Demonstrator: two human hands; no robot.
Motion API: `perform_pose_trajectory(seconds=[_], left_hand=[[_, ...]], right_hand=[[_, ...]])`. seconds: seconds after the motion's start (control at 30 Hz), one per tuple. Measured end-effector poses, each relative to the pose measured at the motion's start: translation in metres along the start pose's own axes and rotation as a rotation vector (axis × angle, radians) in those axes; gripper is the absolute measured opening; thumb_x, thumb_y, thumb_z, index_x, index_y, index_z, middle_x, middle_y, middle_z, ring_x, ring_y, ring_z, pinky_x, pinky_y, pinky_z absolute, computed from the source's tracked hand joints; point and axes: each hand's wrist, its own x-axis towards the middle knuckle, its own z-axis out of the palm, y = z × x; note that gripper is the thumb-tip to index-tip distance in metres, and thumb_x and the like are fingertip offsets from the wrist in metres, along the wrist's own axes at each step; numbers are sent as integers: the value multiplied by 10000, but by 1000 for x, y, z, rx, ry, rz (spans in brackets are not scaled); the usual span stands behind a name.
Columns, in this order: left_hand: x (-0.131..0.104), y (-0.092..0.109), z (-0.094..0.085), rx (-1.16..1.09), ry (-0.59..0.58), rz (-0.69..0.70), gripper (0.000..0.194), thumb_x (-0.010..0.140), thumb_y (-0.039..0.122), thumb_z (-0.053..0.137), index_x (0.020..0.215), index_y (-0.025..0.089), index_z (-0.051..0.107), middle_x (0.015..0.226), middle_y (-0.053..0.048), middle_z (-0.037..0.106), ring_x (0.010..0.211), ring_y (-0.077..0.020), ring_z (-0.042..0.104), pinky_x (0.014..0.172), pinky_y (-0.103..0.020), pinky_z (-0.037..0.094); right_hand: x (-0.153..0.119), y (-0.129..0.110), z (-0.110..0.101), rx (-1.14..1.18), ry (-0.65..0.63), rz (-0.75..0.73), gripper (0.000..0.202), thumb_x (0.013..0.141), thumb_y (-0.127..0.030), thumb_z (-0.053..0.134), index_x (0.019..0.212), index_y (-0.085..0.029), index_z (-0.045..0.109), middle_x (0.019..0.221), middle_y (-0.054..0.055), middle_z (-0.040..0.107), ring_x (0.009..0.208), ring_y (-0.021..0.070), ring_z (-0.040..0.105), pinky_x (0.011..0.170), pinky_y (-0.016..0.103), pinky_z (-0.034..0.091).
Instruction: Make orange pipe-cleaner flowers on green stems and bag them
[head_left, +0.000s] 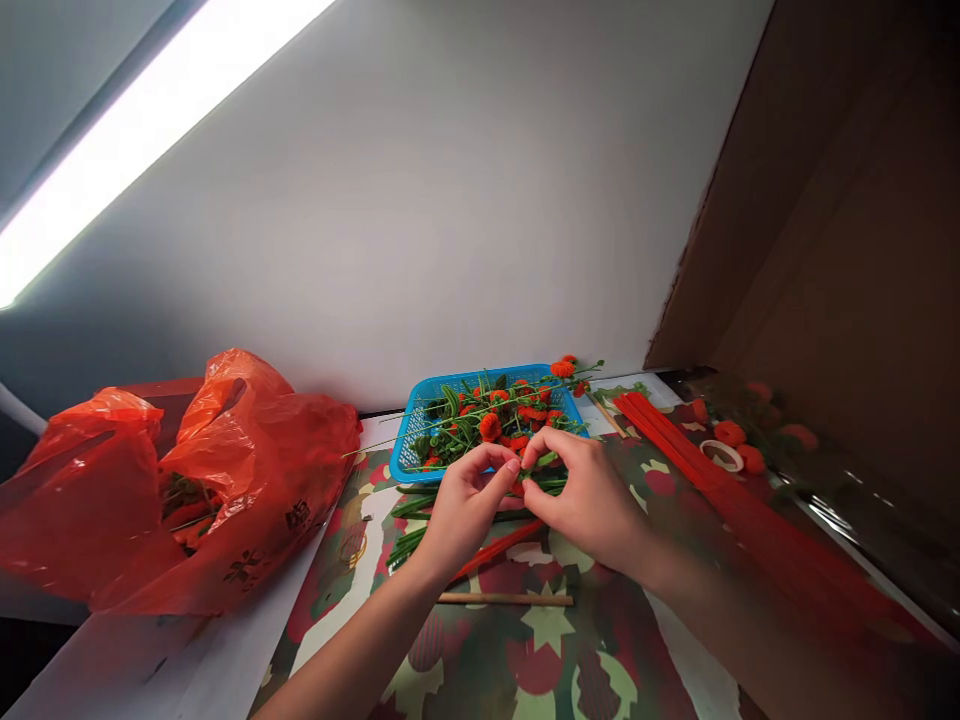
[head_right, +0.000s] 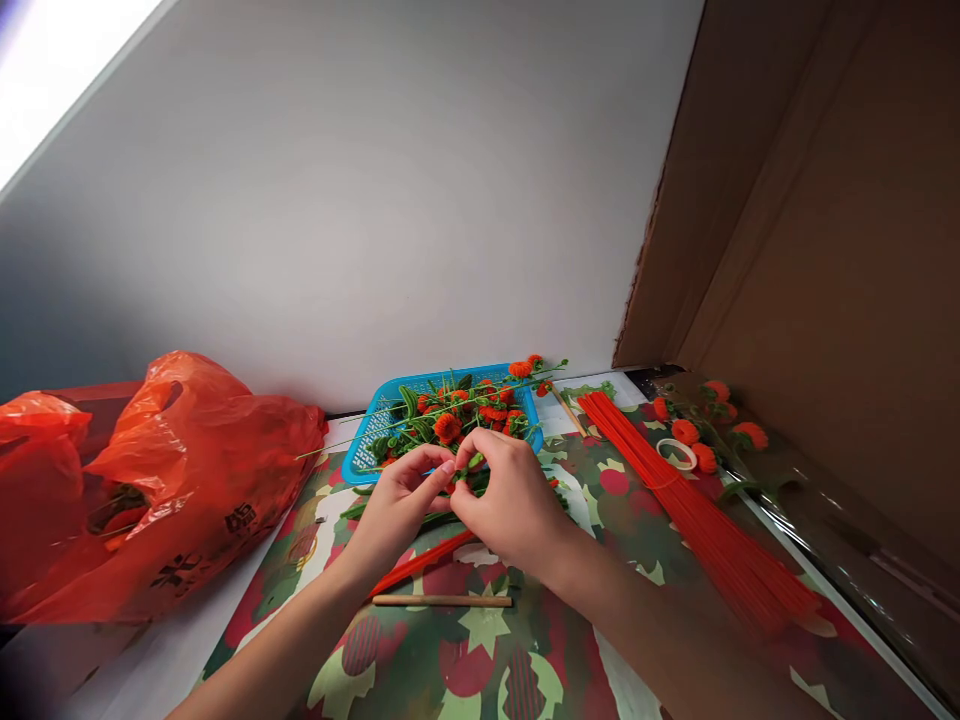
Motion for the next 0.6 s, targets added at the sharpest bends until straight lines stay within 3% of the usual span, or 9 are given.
perform_pose_trajectory(seconds=[0.2, 0.43, 0.6], left_hand=[[0, 0, -1, 17, -16, 11, 243, 786, 405, 645, 820, 167, 610, 812, 13, 564, 736, -117, 569, 635, -243, 574], [-1, -1, 1, -2, -70, -34, 249, 795, 402, 635, 850, 161, 609, 813, 3, 589, 718, -121, 597, 650, -259, 573], [-2, -4, 2, 28, -81, -42, 247, 799, 405, 627, 837, 162, 604, 814, -1, 587, 688, -119, 588, 650, -273, 565]], right_hand=[[4, 0, -15, 66, -115, -66, 171, 710, -68, 566, 812, -204, 585, 799, -11, 674, 736, 140, 624, 656, 231, 456], [6, 4, -20, -34, -155, -174, 92, 793, -124, 574, 762, -202, 609, 749, -7, 676, 697, 138, 615, 628, 238, 427], [4, 2, -18, -123, -153, -110, 112, 807, -145, 540, 719, -197, 585, 680, -3, 647, 628, 135, 584, 573, 243, 393]])
